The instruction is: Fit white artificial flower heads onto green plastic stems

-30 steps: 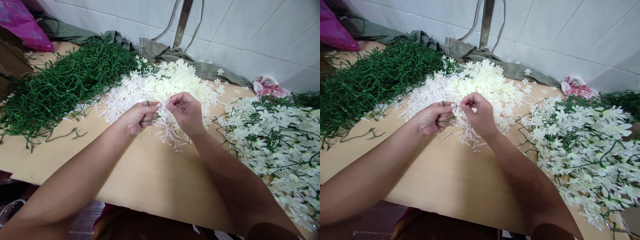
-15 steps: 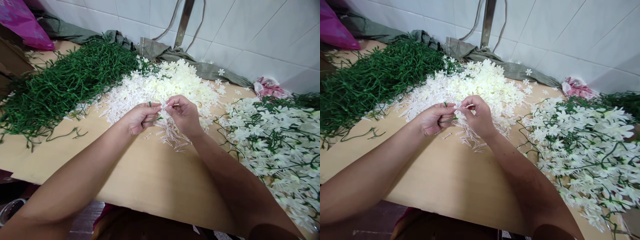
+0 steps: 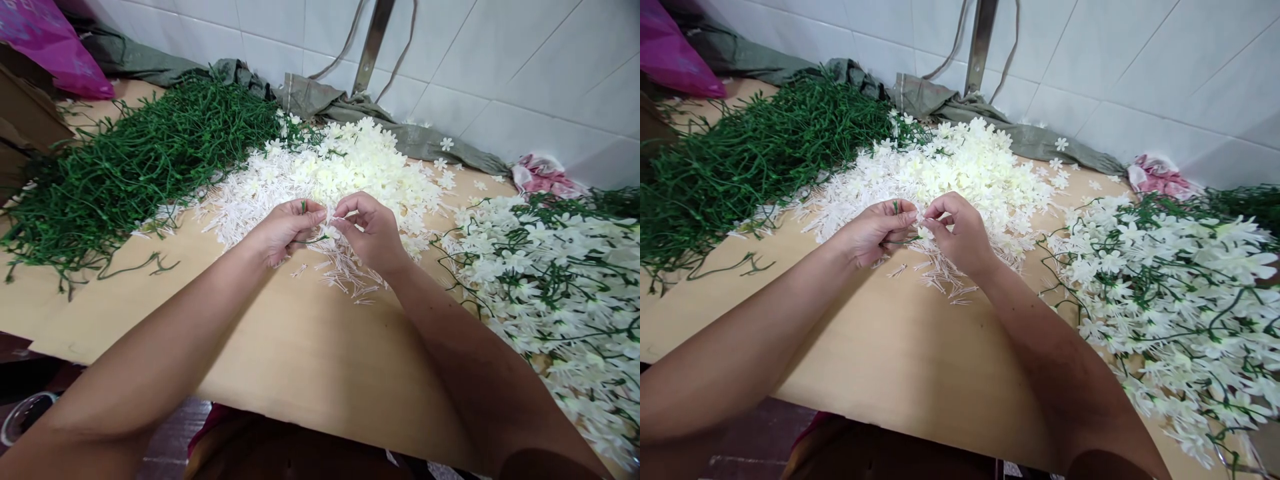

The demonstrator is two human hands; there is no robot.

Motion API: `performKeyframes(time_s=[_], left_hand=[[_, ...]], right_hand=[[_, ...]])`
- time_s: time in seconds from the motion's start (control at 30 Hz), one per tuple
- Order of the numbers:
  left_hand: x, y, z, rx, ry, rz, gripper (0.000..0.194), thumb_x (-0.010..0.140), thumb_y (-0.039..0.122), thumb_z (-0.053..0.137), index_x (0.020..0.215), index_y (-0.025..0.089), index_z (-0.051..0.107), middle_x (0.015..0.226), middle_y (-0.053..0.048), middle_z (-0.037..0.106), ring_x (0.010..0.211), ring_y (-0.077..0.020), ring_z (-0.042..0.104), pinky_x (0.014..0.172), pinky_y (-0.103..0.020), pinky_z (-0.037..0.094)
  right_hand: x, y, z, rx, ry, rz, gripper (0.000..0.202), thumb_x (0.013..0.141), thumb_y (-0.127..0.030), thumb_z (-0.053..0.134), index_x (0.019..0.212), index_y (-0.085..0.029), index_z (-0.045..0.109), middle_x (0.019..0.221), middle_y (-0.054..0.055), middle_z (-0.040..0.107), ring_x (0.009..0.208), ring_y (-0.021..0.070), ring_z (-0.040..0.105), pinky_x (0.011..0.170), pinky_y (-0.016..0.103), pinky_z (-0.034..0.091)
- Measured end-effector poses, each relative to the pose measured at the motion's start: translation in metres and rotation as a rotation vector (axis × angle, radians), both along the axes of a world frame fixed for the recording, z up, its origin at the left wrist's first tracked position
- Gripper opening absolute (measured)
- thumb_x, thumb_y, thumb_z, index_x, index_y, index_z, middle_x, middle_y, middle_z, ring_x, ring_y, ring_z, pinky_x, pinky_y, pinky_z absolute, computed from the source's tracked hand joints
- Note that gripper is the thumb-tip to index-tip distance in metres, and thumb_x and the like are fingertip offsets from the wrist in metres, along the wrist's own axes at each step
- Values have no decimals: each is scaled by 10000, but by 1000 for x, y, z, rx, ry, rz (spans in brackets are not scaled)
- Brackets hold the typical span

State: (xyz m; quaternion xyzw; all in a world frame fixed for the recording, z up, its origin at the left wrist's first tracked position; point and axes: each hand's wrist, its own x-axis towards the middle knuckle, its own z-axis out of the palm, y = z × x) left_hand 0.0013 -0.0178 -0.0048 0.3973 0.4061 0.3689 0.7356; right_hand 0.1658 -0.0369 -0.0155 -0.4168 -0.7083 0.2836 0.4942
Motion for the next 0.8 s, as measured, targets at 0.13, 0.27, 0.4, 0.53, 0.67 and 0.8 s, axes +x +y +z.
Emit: performKeyframes(time_s=[0.13,0.27,0.4,0.53,0.67,0.8], left_hand=[[1,-2,1,52,66,28,213,712,230,700,711,185,492,408,109,304,338,-18,185,370,-178,59],[8,-5,3,138,140,49,153,692,141,665,670,151,514,418,97,369,349,-5,235,379,-171,108],[11,-8,7,170,181,102,145,697,68,613,643,141,501,407,101,361,348,-4,245,384,-173,131],[10,-9,8,155,132,98,168,746,153,625,663,154,480,397,108,317,345,-12,221,385,-179,118],[9,-8,6,123,90,68,190,754,190,637,678,164,465,409,113,283,353,-13,187,392,-182,98],[8,-8,6,147,111,-2,176,775,216,619,695,165,470,430,106,285,374,-20,188,397,-179,98]], right_hand=[[-5,-1,0,-174,122,-8,400,645,-378,775,899,-221,508,901,22,548,767,121,533,563,242,451],[-7,-3,-2,-225,18,40,405,675,-441,757,894,-212,506,691,-34,494,604,90,448,521,248,375],[-5,-3,-4,-214,36,36,317,765,-460,669,839,-195,512,646,-38,484,564,81,422,524,258,350],[-3,0,-1,-169,53,21,275,769,-425,663,761,-196,511,626,-37,488,543,76,410,509,254,334],[0,1,3,-98,20,3,165,793,-266,607,693,-189,499,576,-49,443,519,68,367,501,251,307],[4,3,5,-47,-75,-31,154,789,-205,568,671,-195,469,539,-64,399,500,65,336,502,250,294]])
